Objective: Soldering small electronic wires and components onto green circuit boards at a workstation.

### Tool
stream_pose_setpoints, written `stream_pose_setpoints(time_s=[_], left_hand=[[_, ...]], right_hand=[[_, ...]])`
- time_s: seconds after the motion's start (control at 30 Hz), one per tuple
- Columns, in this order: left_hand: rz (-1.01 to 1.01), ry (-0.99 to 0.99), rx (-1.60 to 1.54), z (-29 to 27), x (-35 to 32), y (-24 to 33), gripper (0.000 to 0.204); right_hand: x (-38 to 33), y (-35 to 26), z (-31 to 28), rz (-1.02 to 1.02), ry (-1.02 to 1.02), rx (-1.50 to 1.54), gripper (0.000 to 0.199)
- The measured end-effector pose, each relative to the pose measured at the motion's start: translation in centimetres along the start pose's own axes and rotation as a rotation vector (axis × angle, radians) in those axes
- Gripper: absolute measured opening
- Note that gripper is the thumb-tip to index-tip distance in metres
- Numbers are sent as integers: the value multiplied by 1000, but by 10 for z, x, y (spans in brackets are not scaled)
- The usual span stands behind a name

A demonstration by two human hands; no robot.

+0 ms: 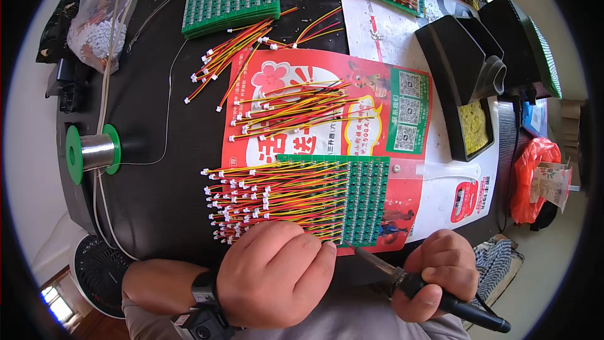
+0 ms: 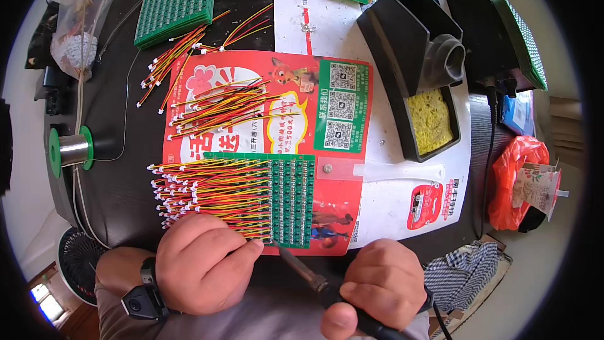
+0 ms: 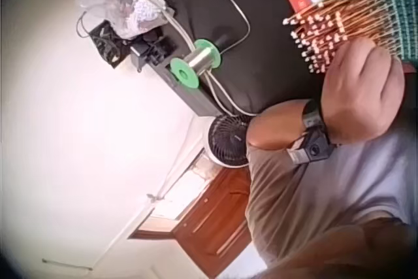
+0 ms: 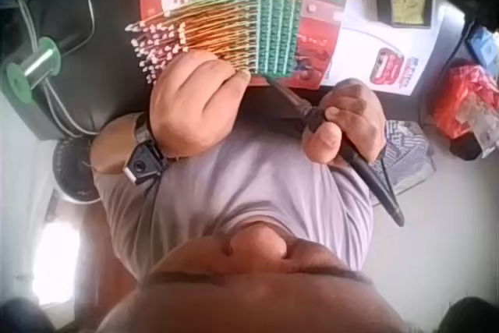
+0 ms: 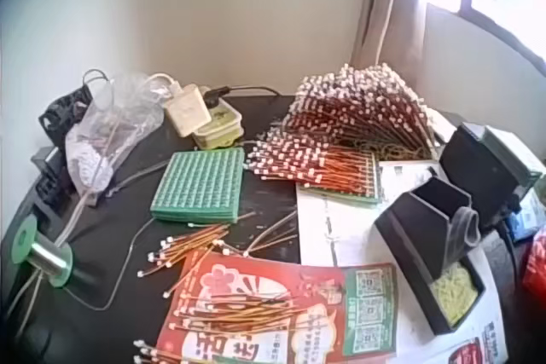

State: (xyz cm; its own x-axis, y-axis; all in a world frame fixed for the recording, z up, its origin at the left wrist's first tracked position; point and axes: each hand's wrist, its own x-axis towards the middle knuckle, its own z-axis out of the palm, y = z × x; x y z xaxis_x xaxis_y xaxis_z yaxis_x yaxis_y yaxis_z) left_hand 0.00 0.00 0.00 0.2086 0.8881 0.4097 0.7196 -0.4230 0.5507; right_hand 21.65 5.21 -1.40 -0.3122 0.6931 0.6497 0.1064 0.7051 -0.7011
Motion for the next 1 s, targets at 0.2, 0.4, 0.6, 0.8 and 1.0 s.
stream_pose_setpoints(time_s=[0.2,0.4,0.6,0.8,1.0], left_hand=[[3,0,-9,1,0,0,24],[-3,0,-12,1,0,0,23],[-3,-9,-9,0,0,0,23],[0,-9,-14,0,0,-1,25],[-1,-13,-15,0,0,-1,26]], right_hand=[[-3,1,7,16,188,-49,21],[-3,2,4,4,149,-39,22],[-1,0,4,17,132,-68,23],[5,-4,2,59,30,-82,25],[5,-4,2,52,20,-83,25]])
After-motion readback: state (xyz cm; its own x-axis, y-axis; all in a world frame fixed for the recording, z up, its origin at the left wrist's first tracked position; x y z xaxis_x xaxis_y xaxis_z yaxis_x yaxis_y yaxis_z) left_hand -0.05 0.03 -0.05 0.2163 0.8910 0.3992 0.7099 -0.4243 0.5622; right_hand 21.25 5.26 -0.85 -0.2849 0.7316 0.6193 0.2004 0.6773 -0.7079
